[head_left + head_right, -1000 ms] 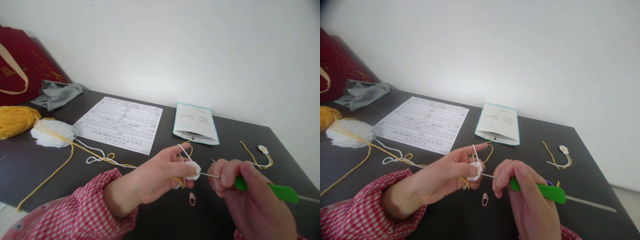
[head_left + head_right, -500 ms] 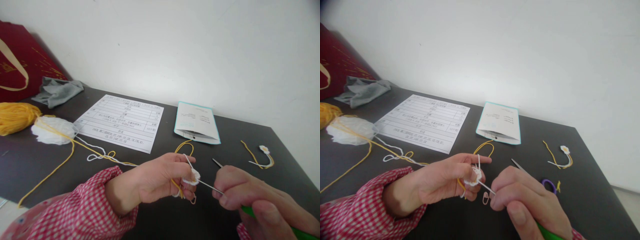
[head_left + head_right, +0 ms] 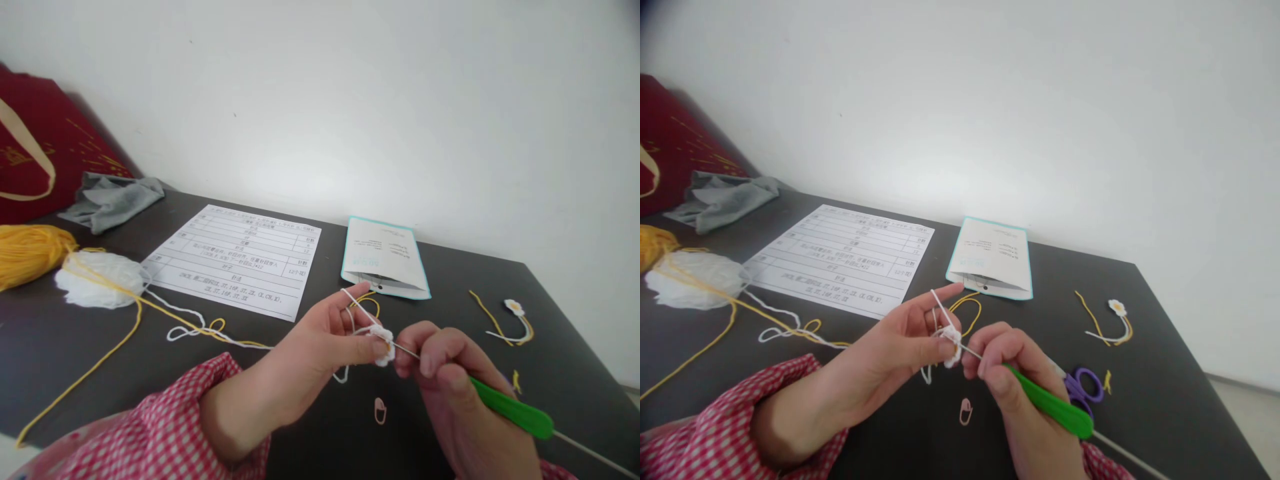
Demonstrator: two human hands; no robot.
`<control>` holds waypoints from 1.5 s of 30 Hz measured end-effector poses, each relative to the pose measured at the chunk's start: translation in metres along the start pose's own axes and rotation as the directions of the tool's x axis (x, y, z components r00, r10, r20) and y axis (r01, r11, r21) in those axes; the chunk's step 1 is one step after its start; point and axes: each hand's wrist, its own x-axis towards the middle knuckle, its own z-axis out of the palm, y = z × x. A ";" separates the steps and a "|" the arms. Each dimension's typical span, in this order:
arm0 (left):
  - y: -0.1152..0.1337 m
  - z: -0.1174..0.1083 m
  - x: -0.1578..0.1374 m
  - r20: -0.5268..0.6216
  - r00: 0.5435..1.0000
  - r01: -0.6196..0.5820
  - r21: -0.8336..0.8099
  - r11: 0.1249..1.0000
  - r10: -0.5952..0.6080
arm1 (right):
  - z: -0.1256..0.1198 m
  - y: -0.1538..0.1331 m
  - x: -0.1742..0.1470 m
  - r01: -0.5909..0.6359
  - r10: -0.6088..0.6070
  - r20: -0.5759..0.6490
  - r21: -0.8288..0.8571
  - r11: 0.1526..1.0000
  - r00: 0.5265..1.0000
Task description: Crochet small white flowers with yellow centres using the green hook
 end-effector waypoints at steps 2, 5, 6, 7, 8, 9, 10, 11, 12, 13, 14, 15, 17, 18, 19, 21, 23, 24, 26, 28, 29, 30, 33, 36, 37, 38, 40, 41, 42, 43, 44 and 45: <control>-0.004 0.001 0.000 -0.024 1.000 -0.016 0.012 1.000 0.016 | -0.001 0.004 -0.003 -0.025 0.025 0.011 -0.005 1.000 1.000; -0.010 0.004 -0.001 -0.059 0.998 -0.034 -0.002 0.999 0.033 | 0.000 0.008 -0.005 -0.055 0.055 0.005 -0.027 0.998 0.998; -0.012 0.004 -0.002 -0.068 0.997 -0.036 -0.012 0.999 0.035 | 0.000 0.008 -0.005 -0.056 0.056 -0.004 -0.035 0.998 0.998; -0.013 0.005 -0.002 -0.076 0.997 -0.035 -0.020 0.999 0.034 | 0.000 0.008 -0.004 -0.058 0.058 -0.014 -0.040 0.997 0.998; -0.014 0.005 -0.002 -0.079 0.996 -0.034 -0.024 0.999 0.032 | 0.000 0.007 -0.004 -0.059 0.058 -0.020 -0.037 0.998 0.998; -0.014 0.005 -0.003 -0.079 0.996 -0.030 -0.023 0.999 0.028 | -0.001 0.006 -0.003 -0.062 0.061 -0.023 -0.027 0.998 0.998; -0.014 0.004 -0.003 -0.069 0.997 -0.022 -0.022 1.000 0.021 | -0.002 0.005 -0.002 -0.064 0.064 -0.019 -0.010 0.998 0.998; -0.012 0.004 -0.003 -0.045 0.999 -0.007 -0.019 1.000 0.006 | -0.003 0.004 -0.001 -0.072 0.072 -0.010 0.017 0.997 0.997; -0.010 0.003 -0.004 -0.010 1.000 0.016 -0.014 1.000 -0.016 | -0.004 0.002 0.000 -0.089 0.088 0.005 0.050 0.995 0.996; -0.008 0.003 -0.004 0.025 0.999 0.036 -0.011 0.999 -0.036 | -0.005 0.000 0.002 -0.111 0.110 0.017 0.086 0.990 0.994; -0.005 0.002 -0.004 0.049 0.998 0.047 -0.012 0.999 -0.047 | -0.006 -0.001 0.003 -0.136 0.134 0.026 0.120 0.983 0.991; -0.002 0.002 -0.004 0.054 0.997 0.046 -0.015 0.999 -0.045 | -0.006 -0.003 0.005 -0.167 0.164 0.036 0.150 0.974 0.986; 0.002 0.001 -0.004 0.003 1.000 0.004 0.002 1.000 -0.004 | -0.005 -0.007 0.008 -0.233 0.228 0.050 0.193 0.953 0.972; 0.003 0.001 -0.003 -0.036 0.999 -0.023 0.019 1.000 0.024 | -0.003 -0.008 0.009 -0.259 0.253 0.055 0.201 0.945 0.966; 0.004 0.001 -0.003 -0.071 0.996 -0.046 0.039 0.998 0.048 | -0.002 -0.009 0.009 -0.283 0.276 0.061 0.204 0.937 0.959; 0.005 0.001 -0.001 -0.114 0.990 -0.074 0.062 0.995 0.081 | 0.000 -0.010 0.010 -0.321 0.313 0.074 0.201 0.925 0.947; 0.006 0.000 0.001 -0.123 0.987 -0.099 0.039 0.994 0.103 | 0.000 -0.010 0.009 -0.343 0.335 0.075 0.204 0.917 0.939; 0.006 0.000 0.001 -0.126 0.985 -0.116 0.024 0.993 0.118 | 0.000 -0.010 0.008 -0.357 0.348 0.081 0.211 0.910 0.934; 0.007 0.000 0.001 -0.135 0.977 -0.164 0.007 0.986 0.163 | -0.002 -0.009 0.007 -0.388 0.373 0.108 0.224 0.894 0.921; 0.008 0.002 -0.001 -0.150 0.965 -0.214 0.010 0.977 0.213 | -0.003 -0.008 0.006 -0.413 0.389 0.143 0.227 0.882 0.910; 0.009 0.003 -0.002 -0.158 0.959 -0.237 0.018 0.971 0.237 | -0.004 -0.007 0.006 -0.426 0.397 0.160 0.224 0.877 0.903; 0.009 0.003 -0.003 -0.162 0.952 -0.259 0.025 0.966 0.259 | -0.005 -0.007 0.006 -0.439 0.409 0.170 0.219 0.871 0.896; 0.011 0.003 -0.004 -0.163 0.940 -0.297 0.048 0.954 0.301 | -0.005 -0.006 0.007 -0.490 0.457 0.187 0.209 0.847 0.870; 0.013 -0.003 0.000 -0.098 0.963 -0.239 0.130 0.962 0.252 | -0.007 -0.004 0.007 -0.527 0.479 0.252 0.179 0.831 0.841; 0.014 -0.007 0.003 -0.063 0.976 -0.196 0.178 0.964 0.209 | -0.008 -0.003 0.007 -0.526 0.472 0.280 0.165 0.834 0.836; 0.015 -0.010 0.006 -0.022 0.988 -0.145 0.243 0.959 0.155 | -0.009 -0.002 0.007 -0.517 0.458 0.302 0.154 0.842 0.836; 0.019 -0.017 0.009 0.011 0.994 -0.105 0.319 0.942 0.107 | -0.012 -0.001 0.008 -0.485 0.420 0.332 0.142 0.863 0.844; 0.022 -0.020 0.009 0.026 0.995 -0.096 0.359 0.929 0.093 | -0.013 0.000 0.009 -0.467 0.399 0.346 0.141 0.873 0.849; 0.025 -0.024 0.008 0.037 0.996 -0.090 0.403 0.911 0.082 | -0.014 0.000 0.010 -0.447 0.374 0.363 0.141 0.883 0.853; 0.029 -0.027 0.004 0.040 0.996 -0.092 0.442 0.892 0.082 | -0.016 0.000 0.012 -0.428 0.350 0.382 0.140 0.893 0.855; 0.033 -0.032 -0.002 0.036 0.995 -0.097 0.472 0.876 0.090 | -0.017 0.000 0.013 -0.410 0.326 0.404 0.140 0.902 0.855; 0.038 -0.038 -0.010 0.023 0.994 -0.108 0.490 0.865 0.111 | -0.018 0.000 0.015 -0.391 0.301 0.425 0.140 0.910 0.853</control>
